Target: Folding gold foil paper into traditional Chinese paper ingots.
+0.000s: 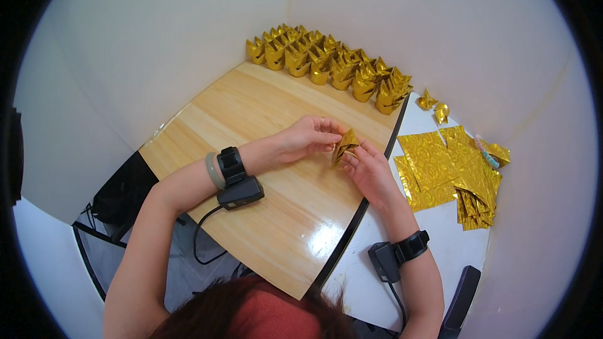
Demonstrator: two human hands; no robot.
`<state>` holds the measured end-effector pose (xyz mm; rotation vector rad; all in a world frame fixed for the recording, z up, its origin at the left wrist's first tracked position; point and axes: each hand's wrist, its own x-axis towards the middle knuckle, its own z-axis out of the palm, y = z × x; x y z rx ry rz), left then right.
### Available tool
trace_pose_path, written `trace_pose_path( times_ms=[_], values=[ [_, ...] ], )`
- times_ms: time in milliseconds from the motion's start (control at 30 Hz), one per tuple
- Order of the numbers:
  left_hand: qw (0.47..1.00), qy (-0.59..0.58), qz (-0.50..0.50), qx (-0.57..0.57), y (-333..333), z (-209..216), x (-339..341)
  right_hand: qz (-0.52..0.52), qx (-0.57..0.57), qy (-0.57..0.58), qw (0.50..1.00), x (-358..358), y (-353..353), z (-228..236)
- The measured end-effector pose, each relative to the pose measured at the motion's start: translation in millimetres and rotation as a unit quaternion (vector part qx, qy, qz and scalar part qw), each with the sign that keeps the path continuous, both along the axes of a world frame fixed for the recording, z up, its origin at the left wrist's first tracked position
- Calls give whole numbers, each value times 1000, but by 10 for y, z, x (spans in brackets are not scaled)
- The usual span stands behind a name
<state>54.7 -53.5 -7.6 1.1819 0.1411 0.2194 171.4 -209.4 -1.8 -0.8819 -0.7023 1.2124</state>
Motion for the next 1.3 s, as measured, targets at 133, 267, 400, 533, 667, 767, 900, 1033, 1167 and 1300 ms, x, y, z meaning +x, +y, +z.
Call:
trace_pose_path(
  times_ms=[133, 267, 400, 533, 667, 767, 900, 1033, 1167, 1300],
  values=[
    [999, -4, 2, -45, 13, -30, 8, 11, 1, 0, 1000, 16, -2, -1],
    [997, -20, -24, -68, -16, -16, 7, 8, 3, 3, 1000, 2, 11, 13],
    [995, -27, -42, -86, -37, -22, 6, 23, 20, -1, 1000, 10, 3, -3],
    [993, -27, -48, -102, -31, -27, 3, 27, 30, 1, 999, 40, 16, -39],
    [992, -24, -51, -117, -36, -18, -6, 12, 14, 7, 1000, 24, 10, 1],
    [992, -24, -57, -114, -31, -36, -5, 28, 16, 14, 999, 33, 21, -13],
    [990, -30, -65, -122, -63, -19, -18, 11, 8, 11, 1000, -4, 9, 12],
    [985, -44, -108, -130, -28, -32, -5, -4, -5, 11, 1000, -42, 5, 37],
    [986, -36, -110, -120, -16, -60, 16, 4, -4, 19, 1000, -41, 4, 36],
    [983, -35, -119, -132, -3, -52, 4, -7, -18, 45, 999, -97, -14, 91]
  ],
)
